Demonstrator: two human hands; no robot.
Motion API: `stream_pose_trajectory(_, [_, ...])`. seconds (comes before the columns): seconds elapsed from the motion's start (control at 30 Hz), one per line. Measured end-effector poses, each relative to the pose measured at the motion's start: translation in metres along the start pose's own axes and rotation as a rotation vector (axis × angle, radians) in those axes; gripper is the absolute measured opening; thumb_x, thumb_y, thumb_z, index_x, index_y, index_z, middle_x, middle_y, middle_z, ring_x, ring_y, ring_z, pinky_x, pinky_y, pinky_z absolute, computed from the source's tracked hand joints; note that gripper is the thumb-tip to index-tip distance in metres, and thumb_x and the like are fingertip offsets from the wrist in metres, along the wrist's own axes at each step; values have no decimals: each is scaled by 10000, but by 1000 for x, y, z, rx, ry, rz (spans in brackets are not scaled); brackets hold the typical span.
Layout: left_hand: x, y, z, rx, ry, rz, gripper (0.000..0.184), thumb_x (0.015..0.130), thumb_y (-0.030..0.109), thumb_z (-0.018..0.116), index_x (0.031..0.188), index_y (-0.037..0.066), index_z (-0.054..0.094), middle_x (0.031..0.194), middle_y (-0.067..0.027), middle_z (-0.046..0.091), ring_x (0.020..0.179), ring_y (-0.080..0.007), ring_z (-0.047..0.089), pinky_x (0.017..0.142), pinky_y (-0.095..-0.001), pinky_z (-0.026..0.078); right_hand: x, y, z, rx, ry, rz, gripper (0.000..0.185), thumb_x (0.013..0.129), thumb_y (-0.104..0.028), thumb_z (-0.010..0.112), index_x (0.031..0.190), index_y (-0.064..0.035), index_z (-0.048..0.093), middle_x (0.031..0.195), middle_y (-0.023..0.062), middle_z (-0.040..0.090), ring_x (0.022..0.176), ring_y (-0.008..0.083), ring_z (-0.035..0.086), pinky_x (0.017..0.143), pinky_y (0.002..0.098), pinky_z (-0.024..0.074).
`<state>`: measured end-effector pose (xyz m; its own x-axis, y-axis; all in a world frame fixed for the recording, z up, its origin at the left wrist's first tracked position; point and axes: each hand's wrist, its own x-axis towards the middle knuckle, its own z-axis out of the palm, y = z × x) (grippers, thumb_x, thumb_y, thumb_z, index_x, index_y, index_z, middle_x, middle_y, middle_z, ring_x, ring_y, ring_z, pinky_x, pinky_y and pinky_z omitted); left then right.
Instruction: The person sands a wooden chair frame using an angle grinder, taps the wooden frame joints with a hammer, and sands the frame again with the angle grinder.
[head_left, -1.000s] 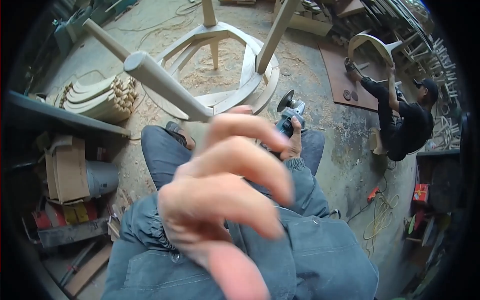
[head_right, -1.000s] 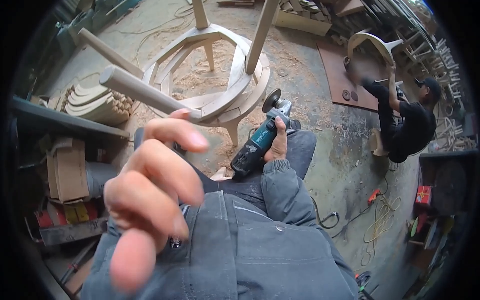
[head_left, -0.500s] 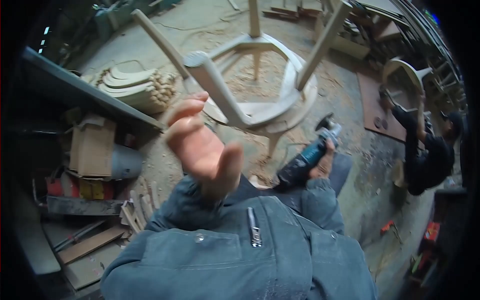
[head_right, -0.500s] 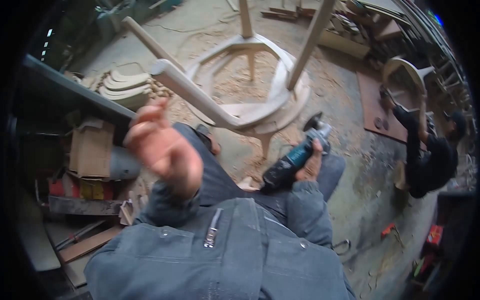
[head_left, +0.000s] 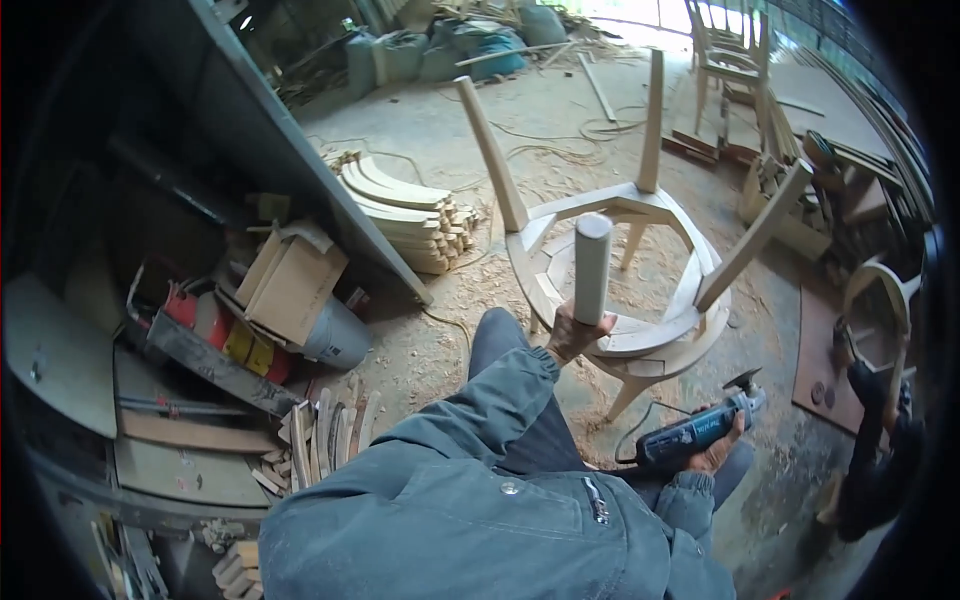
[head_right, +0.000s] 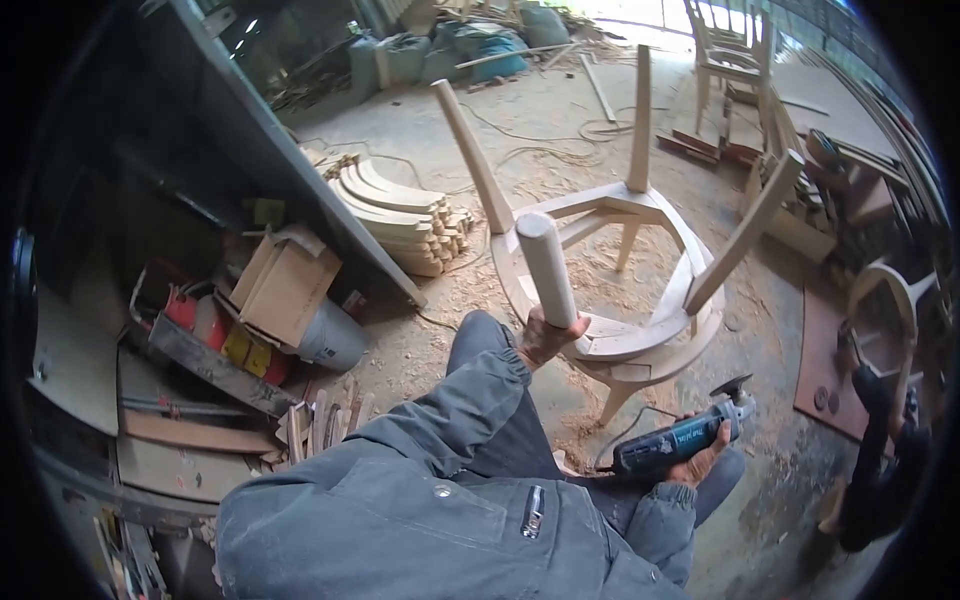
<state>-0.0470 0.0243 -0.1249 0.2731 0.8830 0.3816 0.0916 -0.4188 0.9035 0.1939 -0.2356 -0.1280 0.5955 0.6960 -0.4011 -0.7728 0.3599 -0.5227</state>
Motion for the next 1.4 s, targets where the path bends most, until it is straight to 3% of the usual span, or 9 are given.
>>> stream_pose_trajectory(0.07, [16,34,-4,-20,127,45,294,789,262,821,871,42,644,743,-85,636,696,-208,640,667,-361,524,-1,0,6,-12,18,-1,608,805,-557,791,1051,-28,620,902,125,686,816,285,687,748,420,603])
stream_pose_trajectory(0.13, [41,60,-9,-489,148,-150,287,813,266,826,912,65,646,779,-18,613,782,-110,605,680,-333,505,2,2,4,-28,60,-7,619,800,-570,787,1051,-31,615,904,116,680,808,275,680,739,428,600])
stream_pose_trajectory(0.33, [125,121,-66,-669,287,-352,379,770,285,849,984,56,636,725,-73,642,604,-215,664,607,-367,578,3,-3,7,-49,26,34,615,791,-563,791,1069,-48,605,906,92,667,804,273,663,732,475,589])
stream_pose_trajectory(0.53, [135,174,-93,-495,344,-216,424,776,329,843,1009,44,631,724,-83,625,575,-223,653,547,-365,579,15,-8,-4,98,68,104,631,784,-547,795,1084,-26,603,958,111,668,862,282,652,801,470,562])
stream_pose_trajectory(0.67, [136,183,-115,-481,315,-257,440,752,356,853,957,57,603,718,-65,615,596,-210,648,562,-366,566,30,-3,-26,159,66,96,622,789,-537,762,1084,-9,614,946,125,674,843,303,653,788,460,555])
stream_pose_trajectory(0.8, [147,174,-127,-337,353,-252,468,754,384,848,991,55,613,741,-60,614,645,-197,654,639,-333,577,36,0,-36,228,61,53,637,773,-477,832,1119,4,598,967,128,665,874,284,672,849,444,590])
stream_pose_trajectory(0.9, [152,167,-129,-317,339,-242,519,752,356,851,1046,-8,628,766,-104,622,637,-224,658,619,-353,587,24,-5,-18,126,50,23,630,786,-493,826,1102,9,612,963,129,671,872,285,683,854,449,596])
stream_pose_trajectory(1.13, [195,173,-158,-172,135,-276,573,775,496,809,1026,34,581,795,-85,613,692,-212,674,658,-356,579,20,-9,-7,-76,28,17,592,809,-496,802,1073,10,644,901,136,703,822,276,709,810,394,610])
stream_pose_trajectory(1.4, [239,127,-223,-216,112,-229,583,823,508,739,1070,17,545,783,-94,592,711,-221,669,651,-359,565,18,-5,30,-43,-53,-8,650,812,-543,769,1089,28,624,939,158,683,859,296,679,815,391,587])
